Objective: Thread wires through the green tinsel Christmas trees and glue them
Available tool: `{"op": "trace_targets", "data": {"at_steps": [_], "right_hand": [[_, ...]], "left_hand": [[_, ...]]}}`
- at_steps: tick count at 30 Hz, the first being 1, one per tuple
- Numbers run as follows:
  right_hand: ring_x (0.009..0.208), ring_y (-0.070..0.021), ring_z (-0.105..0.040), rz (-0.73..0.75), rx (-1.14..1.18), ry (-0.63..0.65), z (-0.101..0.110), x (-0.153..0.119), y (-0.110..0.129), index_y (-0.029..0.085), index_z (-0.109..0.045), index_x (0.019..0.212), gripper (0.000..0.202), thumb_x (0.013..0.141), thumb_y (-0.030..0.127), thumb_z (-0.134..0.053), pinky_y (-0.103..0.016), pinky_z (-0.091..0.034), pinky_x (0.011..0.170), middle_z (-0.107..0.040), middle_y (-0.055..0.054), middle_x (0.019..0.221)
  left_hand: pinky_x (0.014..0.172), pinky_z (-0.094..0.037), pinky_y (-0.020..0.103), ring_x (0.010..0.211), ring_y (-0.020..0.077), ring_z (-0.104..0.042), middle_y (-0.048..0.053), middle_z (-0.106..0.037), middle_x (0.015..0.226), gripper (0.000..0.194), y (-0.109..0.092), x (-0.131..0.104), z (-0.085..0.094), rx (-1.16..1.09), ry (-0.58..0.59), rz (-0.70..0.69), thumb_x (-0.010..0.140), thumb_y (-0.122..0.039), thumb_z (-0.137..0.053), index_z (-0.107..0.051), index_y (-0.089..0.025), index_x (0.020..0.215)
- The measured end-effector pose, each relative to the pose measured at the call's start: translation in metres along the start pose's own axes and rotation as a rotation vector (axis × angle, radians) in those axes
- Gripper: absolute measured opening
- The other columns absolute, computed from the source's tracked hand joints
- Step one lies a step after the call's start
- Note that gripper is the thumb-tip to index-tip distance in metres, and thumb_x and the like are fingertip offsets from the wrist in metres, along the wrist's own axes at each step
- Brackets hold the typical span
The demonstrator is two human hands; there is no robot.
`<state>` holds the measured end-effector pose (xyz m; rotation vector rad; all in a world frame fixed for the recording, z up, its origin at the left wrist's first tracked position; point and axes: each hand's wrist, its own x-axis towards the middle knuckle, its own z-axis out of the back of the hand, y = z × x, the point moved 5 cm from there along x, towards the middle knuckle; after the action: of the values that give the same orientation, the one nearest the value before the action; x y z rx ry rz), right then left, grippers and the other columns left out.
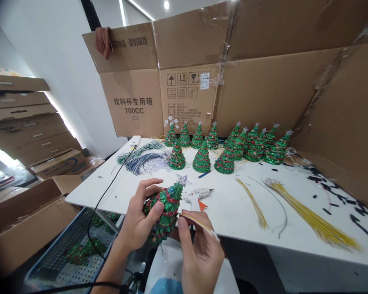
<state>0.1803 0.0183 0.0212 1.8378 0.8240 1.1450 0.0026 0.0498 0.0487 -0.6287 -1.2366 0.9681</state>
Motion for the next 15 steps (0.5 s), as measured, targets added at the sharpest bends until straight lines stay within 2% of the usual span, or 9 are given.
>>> {"op": "trace_targets", "data": {"at_steps": [7,15], "right_hand": [[0.087,-0.0197,-0.075,-0.07,0.093,0.015,0.0023,-0.001,-0.0063,0.024,-0.085,0.093,0.012,0.092,0.035,-0.091,-0.025,-0.06,0.069,-0.077,-0.005,0.095],[0.095,-0.0231,-0.078,-0.061,0.08,0.006,0.0033,-0.0014,-0.0068,0.024,-0.086,0.092,0.013,0.093,0.036,-0.09,-0.027,-0.063,0.072,-0.081,-0.008,0.1]], "left_hand": [[0.097,-0.052,0.035,0.109,0.0226,-0.075,0.003,-0.077,0.118,0.044,0.0004,-0.0003,-0.0006,-0.017,0.006,-0.003,0.11,-0.045,-0.069,-0.054,-0.031,0.149],[0.096,-0.052,0.035,0.108,0.0226,-0.075,0.004,-0.077,0.117,0.045,-0.0001,0.0003,0.0002,-0.009,0.005,-0.002,0.11,-0.046,-0.069,-0.054,-0.029,0.149]]}}
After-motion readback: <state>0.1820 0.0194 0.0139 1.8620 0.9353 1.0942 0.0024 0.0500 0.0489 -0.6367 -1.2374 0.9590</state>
